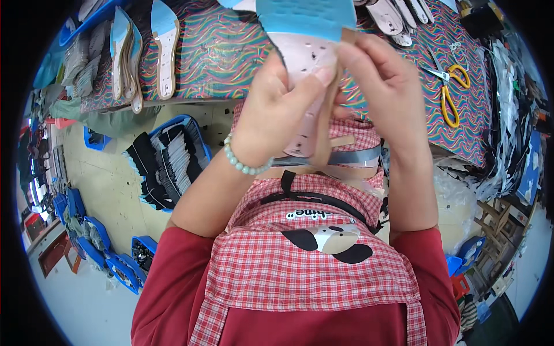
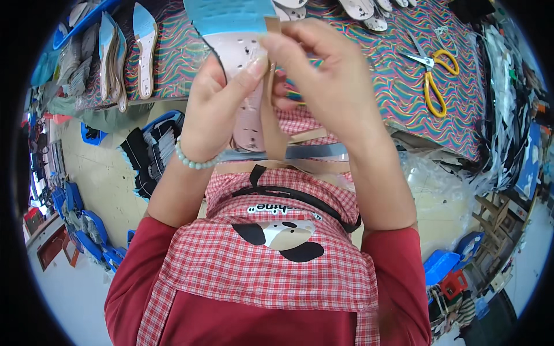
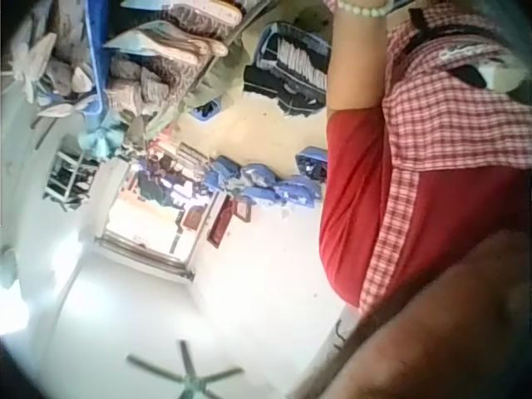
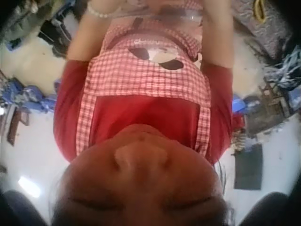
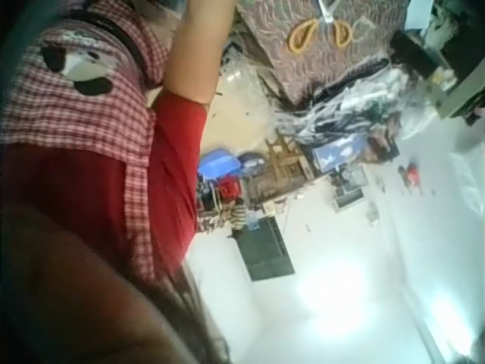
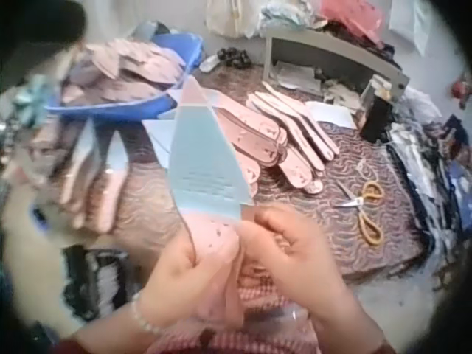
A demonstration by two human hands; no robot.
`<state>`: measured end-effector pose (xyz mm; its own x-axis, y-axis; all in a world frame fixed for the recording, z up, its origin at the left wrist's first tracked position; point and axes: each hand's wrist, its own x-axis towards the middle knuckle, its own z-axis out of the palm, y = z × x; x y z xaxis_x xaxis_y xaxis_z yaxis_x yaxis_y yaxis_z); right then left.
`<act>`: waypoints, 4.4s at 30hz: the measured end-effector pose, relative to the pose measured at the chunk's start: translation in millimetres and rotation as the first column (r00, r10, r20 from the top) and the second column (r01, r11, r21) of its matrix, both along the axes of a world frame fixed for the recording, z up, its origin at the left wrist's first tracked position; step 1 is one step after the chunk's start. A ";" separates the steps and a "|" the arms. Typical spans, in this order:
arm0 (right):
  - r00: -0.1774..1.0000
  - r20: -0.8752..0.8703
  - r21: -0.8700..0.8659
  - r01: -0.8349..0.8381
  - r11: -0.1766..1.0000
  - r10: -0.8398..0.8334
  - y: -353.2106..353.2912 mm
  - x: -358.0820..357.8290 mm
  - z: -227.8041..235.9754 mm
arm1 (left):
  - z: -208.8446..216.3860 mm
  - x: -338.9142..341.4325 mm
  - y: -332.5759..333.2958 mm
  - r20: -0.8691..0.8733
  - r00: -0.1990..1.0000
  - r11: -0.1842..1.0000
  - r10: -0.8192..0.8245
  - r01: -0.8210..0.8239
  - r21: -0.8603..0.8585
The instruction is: The person wraps a beige fabric strip around the perimeter of a light blue shoe insole base. They use yellow-handled scissors to trim the excess fabric after wrapping. The person repeats this process for multiple insoles, stacking the finished units on the table.
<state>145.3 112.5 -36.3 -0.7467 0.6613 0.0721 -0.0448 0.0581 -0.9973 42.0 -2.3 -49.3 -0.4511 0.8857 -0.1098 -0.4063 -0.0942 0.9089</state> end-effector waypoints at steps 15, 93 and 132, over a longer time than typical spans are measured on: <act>0.975 -0.009 -0.205 -0.220 0.954 0.223 -10.0 28.3 -35.6 | -4.4 -38.9 -3.2 0.039 0.994 0.973 -0.102 0.091 0.213; 0.985 0.161 0.083 0.040 0.996 -0.053 -60.5 56.4 -34.7 | 12.9 12.5 -18.7 -0.174 0.978 0.991 0.116 -0.126 -0.045; 0.558 0.708 0.579 -0.107 0.808 -0.433 129.7 193.1 -50.3 | -6.3 -46.8 -5.6 0.499 0.859 0.993 -0.116 0.117 0.030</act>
